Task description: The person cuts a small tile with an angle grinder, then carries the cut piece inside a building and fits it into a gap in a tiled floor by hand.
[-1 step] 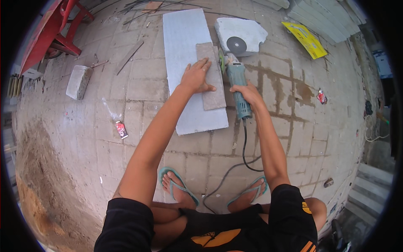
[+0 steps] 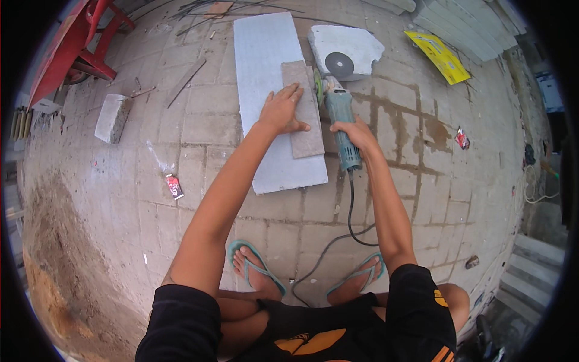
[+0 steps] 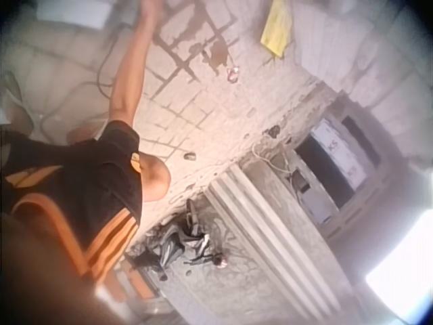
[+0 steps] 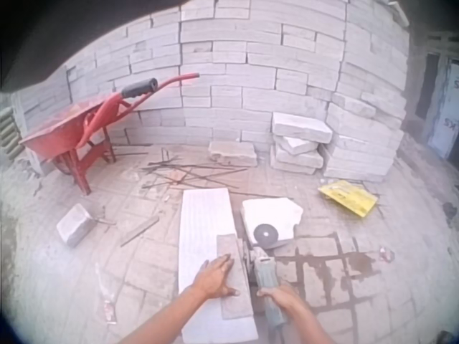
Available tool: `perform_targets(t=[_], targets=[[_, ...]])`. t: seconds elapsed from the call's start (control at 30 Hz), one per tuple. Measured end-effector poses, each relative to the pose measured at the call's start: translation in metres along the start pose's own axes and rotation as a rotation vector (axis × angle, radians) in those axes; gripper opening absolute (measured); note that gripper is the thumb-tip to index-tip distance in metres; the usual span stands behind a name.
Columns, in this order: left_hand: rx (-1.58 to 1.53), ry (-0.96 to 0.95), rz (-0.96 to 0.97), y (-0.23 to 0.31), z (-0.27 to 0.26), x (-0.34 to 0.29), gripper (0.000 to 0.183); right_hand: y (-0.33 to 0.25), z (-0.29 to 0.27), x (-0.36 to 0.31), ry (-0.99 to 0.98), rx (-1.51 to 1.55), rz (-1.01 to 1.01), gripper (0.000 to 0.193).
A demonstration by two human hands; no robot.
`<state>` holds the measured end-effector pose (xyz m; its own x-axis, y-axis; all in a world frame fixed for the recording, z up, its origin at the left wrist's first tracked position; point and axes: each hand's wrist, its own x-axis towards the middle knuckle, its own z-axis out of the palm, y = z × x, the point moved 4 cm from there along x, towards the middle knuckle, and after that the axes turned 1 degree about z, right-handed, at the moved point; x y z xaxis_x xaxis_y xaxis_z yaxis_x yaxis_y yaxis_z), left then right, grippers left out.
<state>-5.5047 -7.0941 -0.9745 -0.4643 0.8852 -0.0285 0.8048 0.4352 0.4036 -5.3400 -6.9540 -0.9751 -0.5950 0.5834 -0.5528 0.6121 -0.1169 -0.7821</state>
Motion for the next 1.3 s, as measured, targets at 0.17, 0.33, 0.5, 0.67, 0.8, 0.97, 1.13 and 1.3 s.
perform_targets(t=[0.17,0.33,0.5,0.67,0.8,0.97,1.13,1.3], targets=[[-0.014,0.005,0.001,0.000,0.000,-0.001,0.101,-0.002,0.000,0.005,-0.002,-0.015,-0.005,0.064],[-0.018,0.003,-0.003,0.001,0.000,0.000,0.101,0.002,0.000,0.016,-0.016,-0.022,-0.012,0.061],[-0.026,0.007,-0.007,0.000,-0.001,-0.002,0.101,-0.002,0.002,0.020,-0.015,-0.009,-0.009,0.060],[-0.019,-0.012,-0.013,0.001,-0.001,0.000,0.102,-0.003,0.001,0.026,-0.014,-0.008,-0.020,0.061],[-0.015,-0.014,-0.016,0.001,-0.001,-0.001,0.102,-0.007,0.002,0.026,-0.018,0.008,-0.030,0.060],[-0.025,0.000,-0.010,0.001,0.000,-0.002,0.102,-0.014,0.004,0.028,-0.037,0.014,-0.033,0.057],[-0.027,-0.016,-0.020,0.000,-0.003,-0.004,0.102,-0.022,0.006,0.018,-0.039,0.013,-0.080,0.057],[-0.011,-0.027,-0.027,0.002,-0.003,-0.001,0.102,-0.003,-0.001,0.021,-0.027,-0.040,-0.063,0.065]])
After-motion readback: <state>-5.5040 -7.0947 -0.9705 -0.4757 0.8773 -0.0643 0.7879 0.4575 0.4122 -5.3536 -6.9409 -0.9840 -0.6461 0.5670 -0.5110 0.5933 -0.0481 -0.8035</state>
